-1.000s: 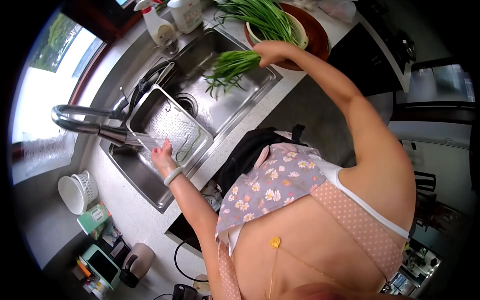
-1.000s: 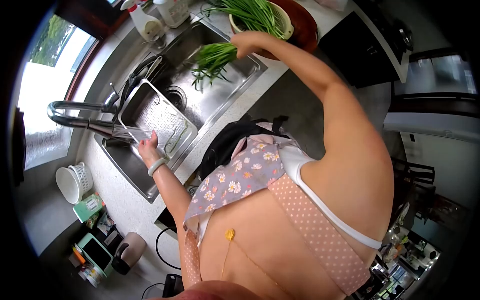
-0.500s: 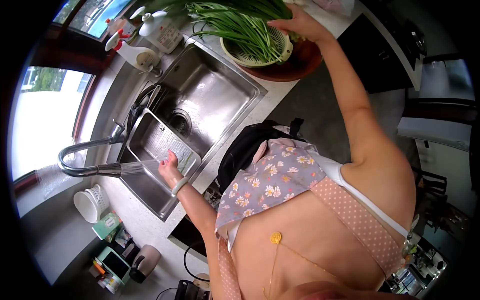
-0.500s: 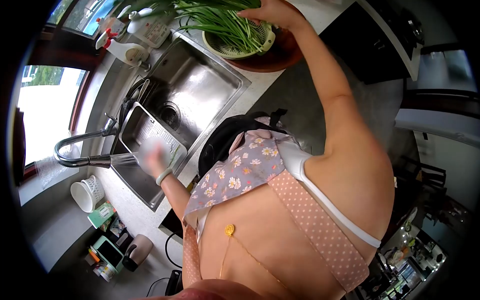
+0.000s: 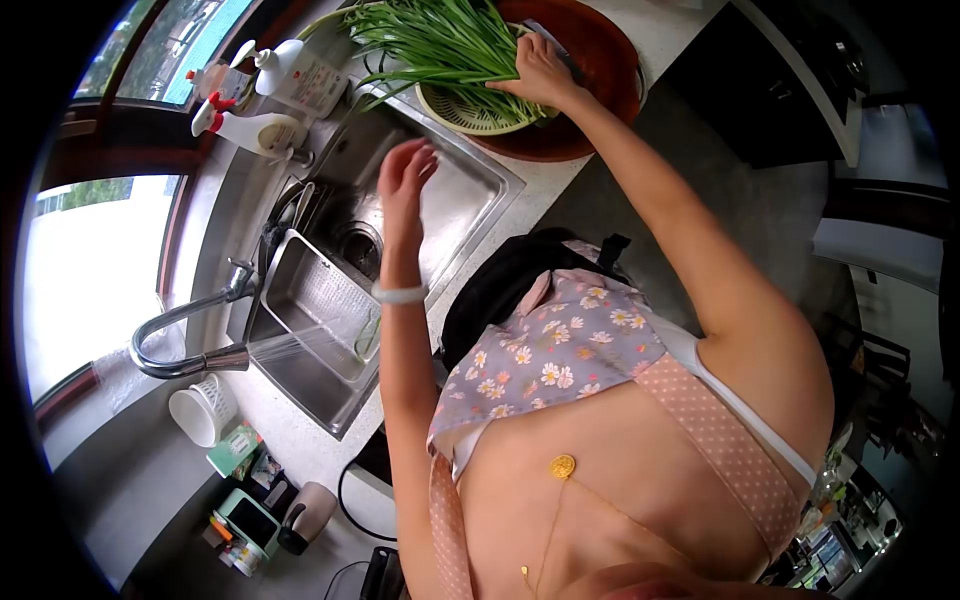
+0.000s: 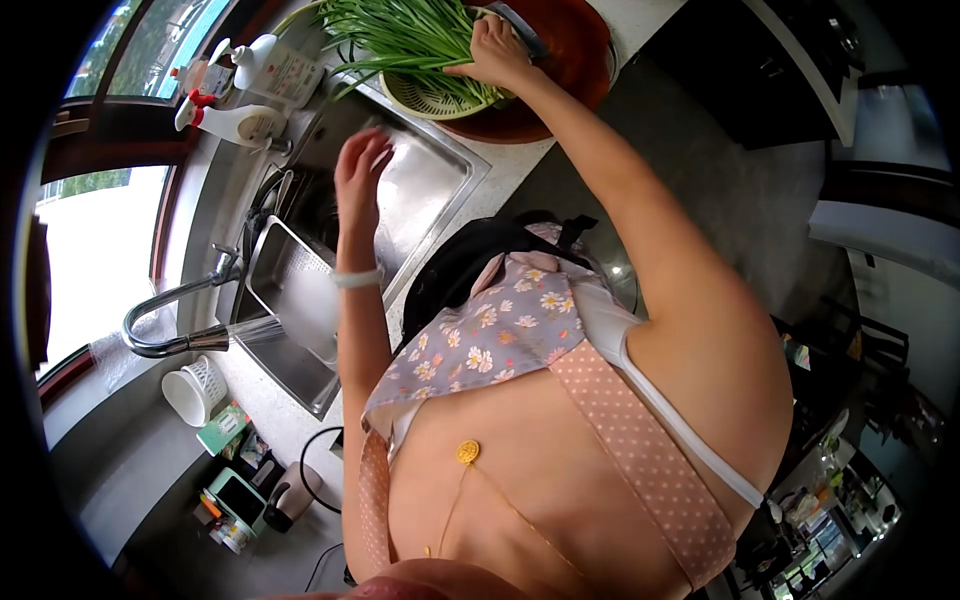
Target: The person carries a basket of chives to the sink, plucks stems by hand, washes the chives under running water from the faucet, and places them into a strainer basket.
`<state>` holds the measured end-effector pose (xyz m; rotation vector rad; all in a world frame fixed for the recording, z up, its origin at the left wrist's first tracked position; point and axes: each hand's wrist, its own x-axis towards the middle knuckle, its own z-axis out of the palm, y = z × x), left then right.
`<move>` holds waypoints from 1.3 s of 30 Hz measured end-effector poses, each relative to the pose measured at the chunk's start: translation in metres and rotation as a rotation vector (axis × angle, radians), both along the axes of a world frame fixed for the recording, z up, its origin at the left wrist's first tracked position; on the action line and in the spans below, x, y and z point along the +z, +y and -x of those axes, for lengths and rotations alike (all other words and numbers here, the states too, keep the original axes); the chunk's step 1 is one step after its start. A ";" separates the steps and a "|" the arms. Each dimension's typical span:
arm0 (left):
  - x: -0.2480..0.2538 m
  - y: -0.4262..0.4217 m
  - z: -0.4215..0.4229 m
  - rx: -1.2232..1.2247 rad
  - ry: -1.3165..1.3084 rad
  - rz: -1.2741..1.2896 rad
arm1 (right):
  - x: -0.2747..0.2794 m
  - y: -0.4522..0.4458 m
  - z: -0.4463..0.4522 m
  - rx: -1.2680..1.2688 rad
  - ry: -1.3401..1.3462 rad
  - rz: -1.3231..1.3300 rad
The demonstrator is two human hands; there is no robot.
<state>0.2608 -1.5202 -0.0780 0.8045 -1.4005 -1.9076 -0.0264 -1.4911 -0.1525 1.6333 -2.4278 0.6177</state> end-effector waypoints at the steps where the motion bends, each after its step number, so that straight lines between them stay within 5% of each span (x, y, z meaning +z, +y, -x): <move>1: 0.000 -0.003 0.016 -0.068 -0.071 0.151 | -0.008 -0.004 0.000 0.003 0.051 0.052; 3: -0.015 -0.010 0.048 -0.125 -0.311 0.713 | -0.007 -0.009 -0.003 -0.016 -0.214 -0.087; 5: -0.036 -0.008 0.072 -0.008 -0.496 0.983 | -0.002 -0.012 0.002 0.016 -0.573 -0.228; 11: -0.065 -0.009 0.079 -0.020 -0.553 1.024 | -0.011 0.000 -0.007 0.407 -0.750 0.040; 13: -0.061 -0.007 0.079 0.003 -0.512 0.940 | -0.011 -0.005 -0.007 0.118 -0.896 -0.036; 15: -0.060 -0.005 0.080 0.031 -0.545 0.933 | -0.035 -0.021 -0.011 -0.211 -0.498 -0.079; 20: -0.033 0.009 0.075 0.147 -0.893 1.133 | -0.010 -0.009 0.005 0.034 -0.511 -0.339; 24: -0.036 0.000 0.085 -0.025 -0.537 1.335 | 0.024 0.011 -0.005 0.061 -0.314 -0.081; 27: -0.054 0.011 0.093 -0.134 -0.733 1.487 | -0.024 0.005 -0.005 0.084 -0.016 -0.344; 31: -0.038 0.006 0.099 -0.116 -0.699 1.435 | 0.017 0.003 -0.013 -0.039 -0.021 -0.425; 33: -0.025 0.006 0.098 0.017 -0.547 1.338 | 0.036 0.015 -0.012 0.095 0.023 -0.071; 35: -0.023 0.007 0.092 -0.015 -0.593 1.361 | 0.055 0.027 -0.012 0.141 -0.163 -0.055; 36: -0.028 0.007 0.088 -0.014 -0.628 1.356 | 0.058 0.032 -0.010 0.152 -0.022 0.092; 39: -0.044 -0.004 0.081 -0.013 -0.672 1.358 | 0.071 0.033 -0.016 0.248 -0.351 -0.428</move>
